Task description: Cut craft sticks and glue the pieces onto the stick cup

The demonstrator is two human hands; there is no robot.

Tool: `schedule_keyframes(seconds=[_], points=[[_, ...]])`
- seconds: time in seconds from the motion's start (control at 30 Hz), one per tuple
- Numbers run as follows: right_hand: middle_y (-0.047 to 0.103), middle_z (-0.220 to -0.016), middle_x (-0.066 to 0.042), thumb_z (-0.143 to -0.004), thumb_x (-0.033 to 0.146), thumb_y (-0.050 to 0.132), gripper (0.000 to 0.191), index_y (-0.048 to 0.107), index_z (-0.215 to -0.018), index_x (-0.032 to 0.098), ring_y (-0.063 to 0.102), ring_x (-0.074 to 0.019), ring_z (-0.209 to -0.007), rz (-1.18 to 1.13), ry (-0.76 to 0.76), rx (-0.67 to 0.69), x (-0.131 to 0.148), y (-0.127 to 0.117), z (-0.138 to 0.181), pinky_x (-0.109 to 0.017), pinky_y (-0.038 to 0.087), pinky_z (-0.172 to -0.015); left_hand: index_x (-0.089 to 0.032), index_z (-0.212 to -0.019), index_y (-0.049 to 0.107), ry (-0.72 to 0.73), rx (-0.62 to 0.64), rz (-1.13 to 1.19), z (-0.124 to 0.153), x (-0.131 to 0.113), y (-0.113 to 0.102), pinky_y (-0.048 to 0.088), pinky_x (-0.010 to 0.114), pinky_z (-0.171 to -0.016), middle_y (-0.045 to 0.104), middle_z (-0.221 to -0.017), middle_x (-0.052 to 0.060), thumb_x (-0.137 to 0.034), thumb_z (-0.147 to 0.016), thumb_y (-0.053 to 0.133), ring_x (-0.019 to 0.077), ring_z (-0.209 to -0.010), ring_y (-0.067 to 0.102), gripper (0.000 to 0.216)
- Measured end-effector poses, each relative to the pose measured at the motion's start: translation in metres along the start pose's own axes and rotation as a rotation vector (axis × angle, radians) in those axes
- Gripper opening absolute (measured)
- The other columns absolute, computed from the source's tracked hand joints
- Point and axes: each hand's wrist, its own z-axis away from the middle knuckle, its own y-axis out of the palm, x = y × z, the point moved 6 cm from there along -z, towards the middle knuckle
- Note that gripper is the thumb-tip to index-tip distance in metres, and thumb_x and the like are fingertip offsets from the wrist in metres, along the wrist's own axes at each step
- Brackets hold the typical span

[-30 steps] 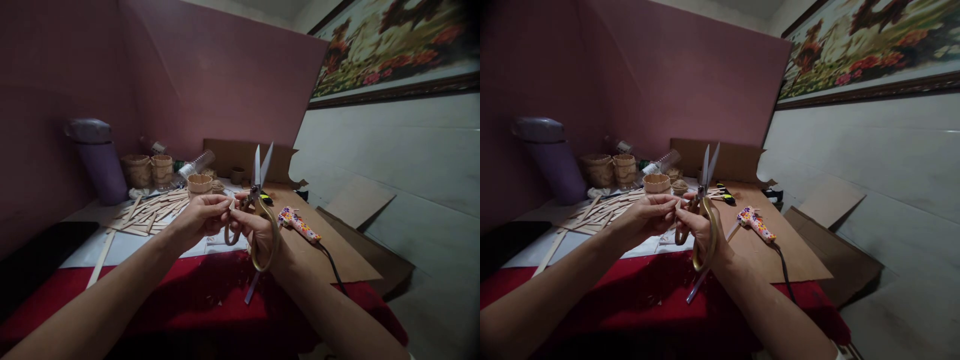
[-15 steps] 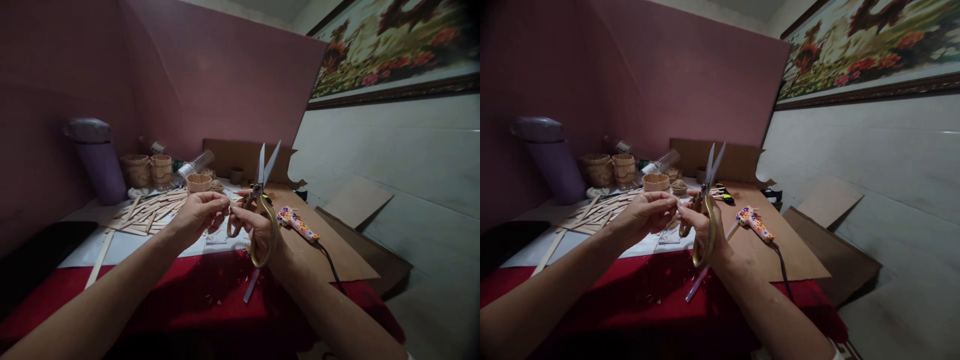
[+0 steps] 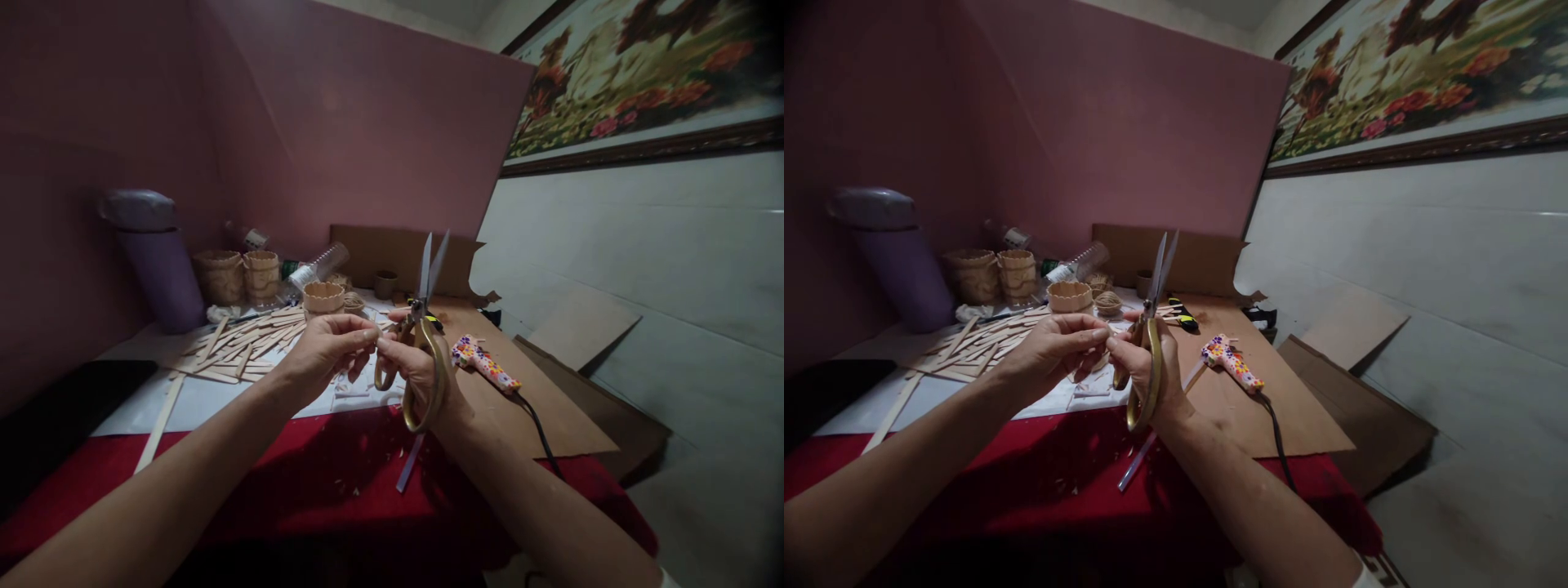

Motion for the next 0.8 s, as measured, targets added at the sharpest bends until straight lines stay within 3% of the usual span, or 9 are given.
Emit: schedule_keyframes(seconds=[0.2,0.33,0.67,0.8], points=[[0.057,-0.064,0.004,-0.072,0.057,0.072,0.047,0.055,-0.095,0.019,0.051,-0.0099,-0.049,0.122,0.086,0.128,0.006,0.012,0.005,-0.022,0.040,-0.044,-0.010,-0.071,0.064,0.019,-0.054,0.075,-0.002,-0.012,-0.010,0.046,0.020,-0.045,0.064,-0.058,0.003,-0.026,-0.067,0.080,0.0095,-0.047,0.057,0.024],[0.057,-0.063,0.001,-0.072,0.071,0.064,0.053,0.057,-0.082,0.019,0.047,-0.0092,-0.047,0.216,0.150,0.207,0.010,0.020,0.016,-0.022,0.036,-0.042,-0.009,-0.070,0.063,0.056,-0.121,0.090,-0.002,-0.023,-0.017,0.046,0.019,-0.045,0.068,-0.065,0.006,-0.020,-0.066,0.080,0.0082,-0.047,0.057,0.021],[0.054,-0.056,0.003,-0.062,0.079,0.064,0.064,0.060,-0.087,0.020,0.041,-0.0082,-0.041,0.283,0.224,0.274,0.006,0.024,0.019,-0.023,0.028,-0.039,-0.008,-0.070,0.060,0.040,-0.241,0.115,0.000,-0.027,-0.023,0.045,0.017,-0.041,0.066,-0.062,0.006,-0.015,-0.067,0.078,0.0088,-0.045,0.058,0.019],[0.053,-0.056,0.005,-0.067,0.078,0.061,0.064,0.061,-0.097,0.020,0.040,-0.0079,-0.041,0.296,0.228,0.268,0.010,0.025,0.025,-0.023,0.028,-0.041,-0.009,-0.069,0.058,0.052,-0.261,0.122,0.001,-0.030,-0.023,0.046,0.017,-0.041,0.066,-0.063,0.006,-0.015,-0.066,0.077,0.0097,-0.047,0.059,0.020]])
